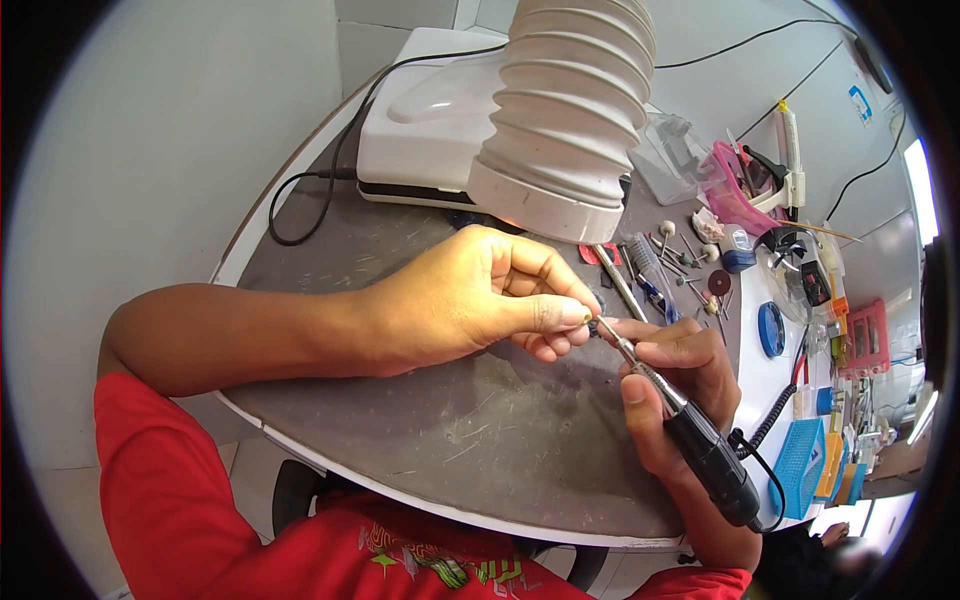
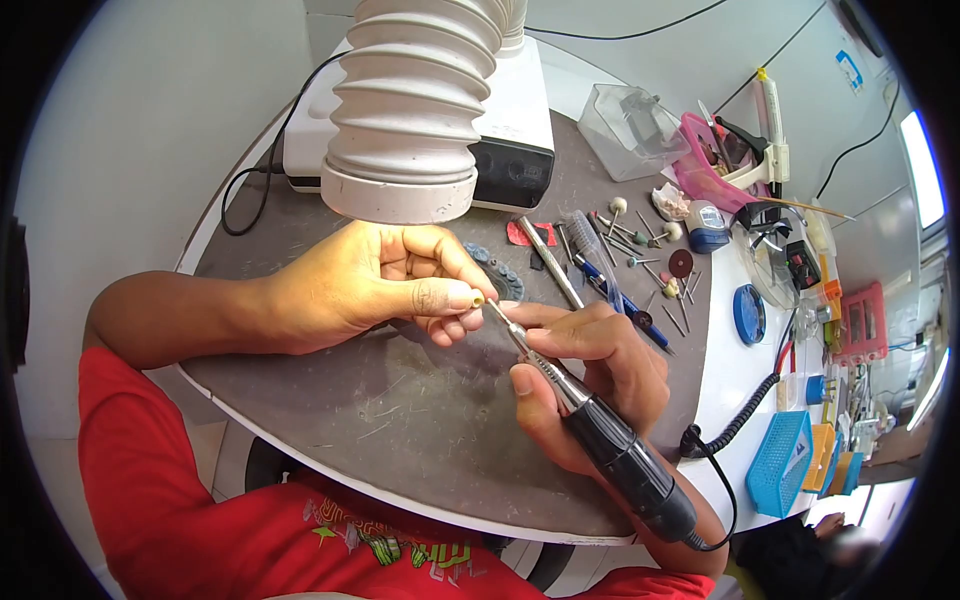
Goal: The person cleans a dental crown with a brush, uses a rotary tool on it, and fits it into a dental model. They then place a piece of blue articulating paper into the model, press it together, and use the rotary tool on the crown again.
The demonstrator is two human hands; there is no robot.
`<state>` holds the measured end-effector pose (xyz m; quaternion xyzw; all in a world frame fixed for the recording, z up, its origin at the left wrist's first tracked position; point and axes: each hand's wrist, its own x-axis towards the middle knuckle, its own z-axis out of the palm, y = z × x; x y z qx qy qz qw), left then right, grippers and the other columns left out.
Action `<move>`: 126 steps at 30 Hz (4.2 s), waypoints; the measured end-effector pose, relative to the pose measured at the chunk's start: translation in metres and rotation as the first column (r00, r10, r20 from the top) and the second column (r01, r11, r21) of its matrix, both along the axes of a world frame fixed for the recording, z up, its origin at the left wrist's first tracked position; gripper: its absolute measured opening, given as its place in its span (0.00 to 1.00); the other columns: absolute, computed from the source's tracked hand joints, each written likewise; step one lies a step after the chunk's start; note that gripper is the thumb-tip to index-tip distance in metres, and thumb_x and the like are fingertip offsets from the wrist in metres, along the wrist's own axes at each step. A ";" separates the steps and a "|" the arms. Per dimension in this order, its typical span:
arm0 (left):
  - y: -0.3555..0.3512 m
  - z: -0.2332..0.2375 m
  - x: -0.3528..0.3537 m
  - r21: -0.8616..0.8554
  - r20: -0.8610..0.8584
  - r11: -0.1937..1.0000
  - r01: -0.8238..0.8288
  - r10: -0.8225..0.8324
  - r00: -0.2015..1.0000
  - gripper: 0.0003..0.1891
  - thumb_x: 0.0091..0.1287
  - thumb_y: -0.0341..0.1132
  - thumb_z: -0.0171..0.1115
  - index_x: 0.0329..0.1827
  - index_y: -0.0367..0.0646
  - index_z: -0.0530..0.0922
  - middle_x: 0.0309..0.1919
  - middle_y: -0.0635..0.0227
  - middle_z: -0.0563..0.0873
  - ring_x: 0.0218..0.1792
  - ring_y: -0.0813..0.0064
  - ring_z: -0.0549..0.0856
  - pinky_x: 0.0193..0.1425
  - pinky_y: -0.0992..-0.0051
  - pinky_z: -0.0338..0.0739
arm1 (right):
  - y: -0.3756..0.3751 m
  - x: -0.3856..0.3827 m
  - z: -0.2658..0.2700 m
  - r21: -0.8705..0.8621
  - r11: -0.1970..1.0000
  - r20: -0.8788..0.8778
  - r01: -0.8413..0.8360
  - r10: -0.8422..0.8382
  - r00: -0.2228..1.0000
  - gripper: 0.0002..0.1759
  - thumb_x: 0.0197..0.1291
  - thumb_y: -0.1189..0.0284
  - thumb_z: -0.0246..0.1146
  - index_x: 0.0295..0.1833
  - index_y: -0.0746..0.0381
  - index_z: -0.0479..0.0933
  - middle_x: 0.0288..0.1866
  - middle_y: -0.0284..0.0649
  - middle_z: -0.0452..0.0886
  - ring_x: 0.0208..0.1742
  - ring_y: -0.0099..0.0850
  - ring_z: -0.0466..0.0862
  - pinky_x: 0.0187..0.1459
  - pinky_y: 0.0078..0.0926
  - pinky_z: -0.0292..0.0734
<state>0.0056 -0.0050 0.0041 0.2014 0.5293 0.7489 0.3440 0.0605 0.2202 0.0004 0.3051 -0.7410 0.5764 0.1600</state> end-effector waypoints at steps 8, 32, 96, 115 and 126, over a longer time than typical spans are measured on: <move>0.000 0.000 0.000 0.003 0.038 1.000 -0.005 0.005 0.999 0.13 0.72 0.35 0.62 0.52 0.34 0.79 0.39 0.64 0.86 0.38 0.81 0.84 0.47 0.81 0.81 | 0.006 -0.002 0.000 0.161 0.986 -0.054 -0.044 0.054 0.997 0.14 0.54 0.80 0.68 0.44 0.70 0.73 0.36 0.50 0.83 0.45 0.42 0.88 0.47 0.27 0.79; 0.004 -0.002 0.007 -0.155 -0.277 0.988 0.026 -0.069 0.958 0.04 0.65 0.26 0.67 0.38 0.35 0.80 0.33 0.65 0.87 0.34 0.82 0.85 0.41 0.80 0.82 | 0.135 0.060 0.020 0.440 0.624 0.452 0.645 -0.775 0.441 0.26 0.55 0.73 0.64 0.60 0.68 0.71 0.28 0.30 0.74 0.16 0.16 0.67 0.16 0.17 0.55; 0.025 -0.004 0.009 -0.028 -0.997 0.910 -0.414 -0.053 -0.050 0.05 0.64 0.31 0.68 0.34 0.38 0.83 0.26 0.67 0.83 0.24 0.79 0.80 0.27 0.80 0.72 | 0.052 0.020 0.018 0.476 0.641 -0.339 0.602 -0.498 0.798 0.05 0.60 0.75 0.68 0.40 0.65 0.82 0.24 0.37 0.81 0.20 0.27 0.77 0.25 0.27 0.70; 0.028 -0.008 -0.001 -0.150 -0.986 0.816 -0.558 -0.167 0.021 0.18 0.60 0.20 0.58 0.54 0.39 0.76 0.48 0.60 0.81 0.50 0.58 0.79 0.59 0.65 0.73 | 0.048 0.014 0.016 0.158 0.744 -0.468 0.649 -0.522 0.713 0.12 0.65 0.68 0.65 0.32 0.64 0.80 0.18 0.37 0.79 0.16 0.20 0.71 0.20 0.21 0.63; 0.027 -0.010 -0.001 -0.147 -0.988 0.830 -0.538 -0.153 0.033 0.16 0.59 0.24 0.64 0.52 0.41 0.78 0.47 0.60 0.83 0.44 0.62 0.84 0.49 0.66 0.78 | 0.062 0.013 0.029 -0.057 0.657 -0.679 0.751 -0.577 0.454 0.08 0.62 0.71 0.67 0.46 0.60 0.81 0.45 0.39 0.85 0.49 0.31 0.82 0.47 0.29 0.77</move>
